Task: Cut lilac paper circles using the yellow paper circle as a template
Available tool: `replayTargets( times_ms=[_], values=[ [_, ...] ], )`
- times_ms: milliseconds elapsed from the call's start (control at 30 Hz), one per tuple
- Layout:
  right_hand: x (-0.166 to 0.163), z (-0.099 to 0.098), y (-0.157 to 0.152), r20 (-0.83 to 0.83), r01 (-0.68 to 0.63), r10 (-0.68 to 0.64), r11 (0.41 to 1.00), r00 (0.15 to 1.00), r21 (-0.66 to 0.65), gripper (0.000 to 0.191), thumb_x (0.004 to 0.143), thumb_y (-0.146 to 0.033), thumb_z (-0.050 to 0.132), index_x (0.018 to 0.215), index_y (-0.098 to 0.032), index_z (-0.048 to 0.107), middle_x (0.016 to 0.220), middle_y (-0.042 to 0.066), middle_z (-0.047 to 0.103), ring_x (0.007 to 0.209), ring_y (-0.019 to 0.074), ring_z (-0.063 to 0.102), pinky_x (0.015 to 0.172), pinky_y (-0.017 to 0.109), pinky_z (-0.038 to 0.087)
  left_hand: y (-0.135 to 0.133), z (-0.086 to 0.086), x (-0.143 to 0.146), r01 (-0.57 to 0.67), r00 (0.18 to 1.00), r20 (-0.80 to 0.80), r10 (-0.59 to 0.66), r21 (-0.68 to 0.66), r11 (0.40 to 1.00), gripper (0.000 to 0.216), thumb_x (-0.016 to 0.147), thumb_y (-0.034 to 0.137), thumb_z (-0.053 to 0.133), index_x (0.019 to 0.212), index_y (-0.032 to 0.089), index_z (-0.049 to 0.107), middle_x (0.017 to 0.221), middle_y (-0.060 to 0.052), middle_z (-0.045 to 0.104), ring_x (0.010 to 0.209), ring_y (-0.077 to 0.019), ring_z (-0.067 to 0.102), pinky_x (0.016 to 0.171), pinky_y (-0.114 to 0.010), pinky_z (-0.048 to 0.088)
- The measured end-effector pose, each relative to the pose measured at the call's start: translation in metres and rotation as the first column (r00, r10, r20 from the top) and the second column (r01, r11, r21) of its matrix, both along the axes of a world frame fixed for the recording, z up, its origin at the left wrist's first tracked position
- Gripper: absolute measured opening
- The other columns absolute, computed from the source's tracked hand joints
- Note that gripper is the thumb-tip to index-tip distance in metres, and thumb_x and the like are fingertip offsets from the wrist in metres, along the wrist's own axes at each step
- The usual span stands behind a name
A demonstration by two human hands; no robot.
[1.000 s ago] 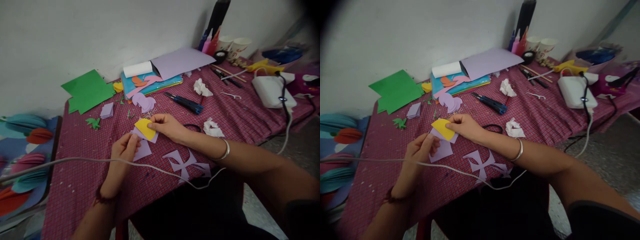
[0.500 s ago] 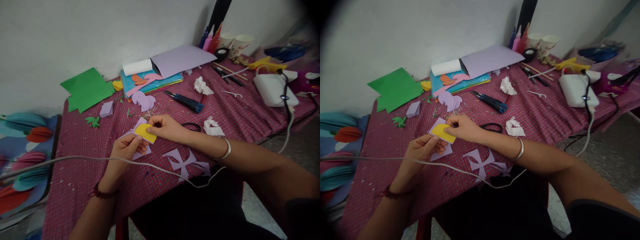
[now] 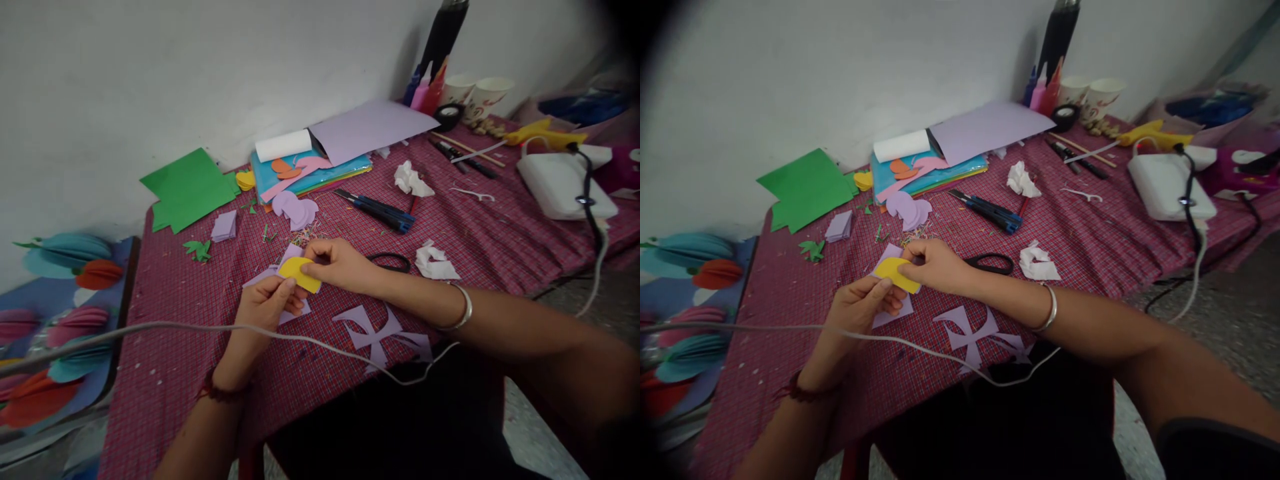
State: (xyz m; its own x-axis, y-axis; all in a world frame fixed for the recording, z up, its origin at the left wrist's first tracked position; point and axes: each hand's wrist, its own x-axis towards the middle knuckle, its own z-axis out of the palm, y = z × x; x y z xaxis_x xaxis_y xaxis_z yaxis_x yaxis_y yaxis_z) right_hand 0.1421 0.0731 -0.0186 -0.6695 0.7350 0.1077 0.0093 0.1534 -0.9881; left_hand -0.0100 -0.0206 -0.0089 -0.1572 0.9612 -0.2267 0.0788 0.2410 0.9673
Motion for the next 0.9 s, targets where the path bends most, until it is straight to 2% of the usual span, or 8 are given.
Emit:
replayTargets(
  times_ms=[367, 700, 900],
  values=[
    [0.0015, 0.0013, 0.0013, 0.017, 0.006, -0.009, 0.979, 1.0, 0.204, 0.011, 0.076, -0.015, 0.057, 0.065, -0.016, 0.055, 0.066, -0.002, 0.054, 0.064, 0.0114, 0.049, 0.062, 0.025, 0.039, 0.0013, 0.0018, 0.0007, 0.008, 0.996, -0.084, -0.009, -0.007, 1.0, 0.031, 0.073, 0.044, 0.066, 0.063, 0.015, 0.067, 0.057, -0.004, 0.067, 0.047, -0.0132, 0.062, 0.051, -0.026, 0.054],
    [0.0014, 0.0004, 0.0005, 0.034, 0.016, -0.027, 0.954, 0.999, 0.299, 0.013, 0.077, -0.012, 0.057, 0.064, -0.016, 0.054, 0.066, -0.002, 0.053, 0.065, 0.0111, 0.05, 0.065, 0.025, 0.039, 0.0016, 0.0033, 0.0015, 0.032, 0.997, -0.071, -0.035, -0.039, 0.999, 0.038, 0.074, 0.052, 0.064, 0.064, 0.015, 0.066, 0.061, -0.006, 0.069, 0.049, -0.0143, 0.063, 0.051, -0.027, 0.055],
    [0.0025, -0.002, 0.0016, 0.055, 0.0, -0.018, 0.952, 0.998, 0.305, 0.012, 0.077, -0.015, 0.057, 0.066, -0.016, 0.055, 0.068, -0.001, 0.055, 0.066, 0.012, 0.05, 0.065, 0.026, 0.039, 0.0015, 0.0028, -0.0003, 0.086, 0.993, -0.076, -0.093, -0.088, 0.992, 0.039, 0.075, 0.052, 0.063, 0.064, 0.015, 0.065, 0.06, -0.006, 0.069, 0.047, -0.0133, 0.062, 0.049, -0.026, 0.054]
  ],
)
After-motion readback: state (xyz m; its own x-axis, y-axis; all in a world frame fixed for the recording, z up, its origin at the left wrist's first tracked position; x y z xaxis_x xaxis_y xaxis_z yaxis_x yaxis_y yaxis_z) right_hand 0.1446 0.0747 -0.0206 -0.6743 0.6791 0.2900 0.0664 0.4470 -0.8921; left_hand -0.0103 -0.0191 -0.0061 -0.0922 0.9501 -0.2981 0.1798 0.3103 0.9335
